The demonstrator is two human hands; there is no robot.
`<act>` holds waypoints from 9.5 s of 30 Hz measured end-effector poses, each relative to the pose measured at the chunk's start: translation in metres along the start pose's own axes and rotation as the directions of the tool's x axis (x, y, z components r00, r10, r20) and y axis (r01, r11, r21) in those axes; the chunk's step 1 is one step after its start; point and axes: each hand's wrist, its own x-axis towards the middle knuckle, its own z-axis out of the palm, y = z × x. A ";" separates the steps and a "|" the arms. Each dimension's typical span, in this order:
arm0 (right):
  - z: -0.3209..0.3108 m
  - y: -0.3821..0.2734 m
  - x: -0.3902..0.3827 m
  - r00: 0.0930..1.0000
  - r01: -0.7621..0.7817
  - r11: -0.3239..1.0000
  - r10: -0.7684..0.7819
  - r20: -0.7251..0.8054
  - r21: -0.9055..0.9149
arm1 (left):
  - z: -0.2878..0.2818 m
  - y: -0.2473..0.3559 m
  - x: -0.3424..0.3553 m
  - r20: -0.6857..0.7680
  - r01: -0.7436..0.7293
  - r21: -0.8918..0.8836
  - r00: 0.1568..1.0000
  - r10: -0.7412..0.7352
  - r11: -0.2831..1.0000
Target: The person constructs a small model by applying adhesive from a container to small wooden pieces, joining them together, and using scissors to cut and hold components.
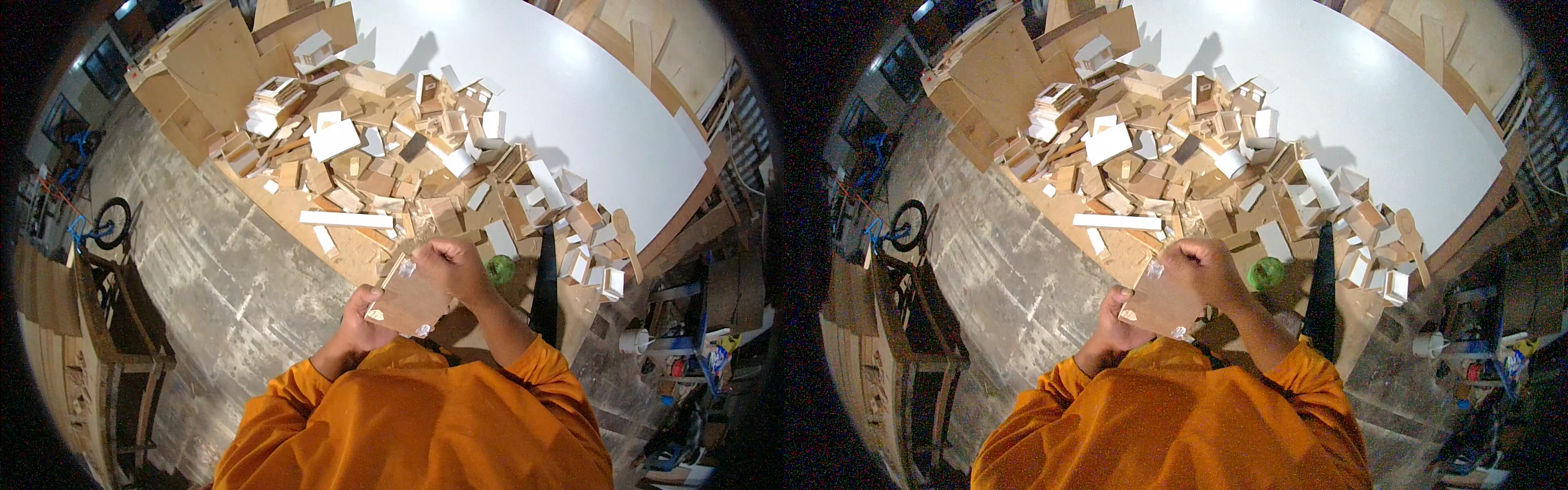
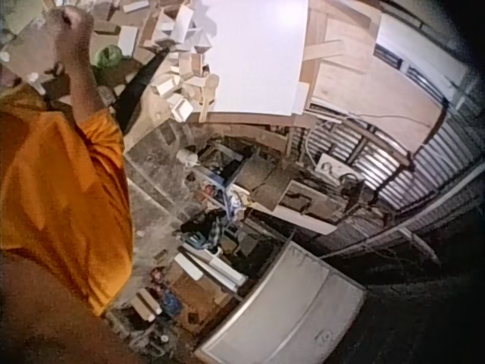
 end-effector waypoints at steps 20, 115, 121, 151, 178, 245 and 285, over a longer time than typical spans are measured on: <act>-0.006 -0.017 -0.001 0.813 0.560 0.617 -0.537 0.224 -0.553 | -0.061 -0.042 -0.011 0.308 -0.369 0.928 0.835 0.455 0.050; -0.001 0.014 -0.017 0.952 -0.304 0.777 0.224 0.209 0.551 | -0.023 0.034 -0.029 0.472 -0.120 -0.014 0.874 0.113 0.993; 0.034 0.009 -0.033 0.956 -0.283 0.638 0.246 0.160 0.716 | 0.002 0.020 -0.029 0.156 -0.508 0.612 0.829 0.538 0.606; 0.078 0.100 -0.074 0.807 -0.573 0.357 0.085 -0.585 -0.738 | -0.006 0.160 -0.102 0.082 -0.283 0.070 0.957 0.278 0.956; 0.176 -0.079 -0.111 0.983 0.080 0.767 -0.166 -0.077 -0.637 | 0.019 0.156 -0.128 0.291 -0.641 0.359 0.767 0.571 0.678; 0.134 -0.038 -0.078 0.891 0.185 0.832 -0.366 -0.268 -0.522 | 0.025 0.140 -0.052 0.220 -0.664 0.265 0.747 0.627 0.699; 0.105 0.037 -0.091 0.833 -0.457 0.596 0.026 -0.553 -0.660 | 0.016 0.134 -0.076 0.181 -0.457 0.175 0.885 0.428 0.872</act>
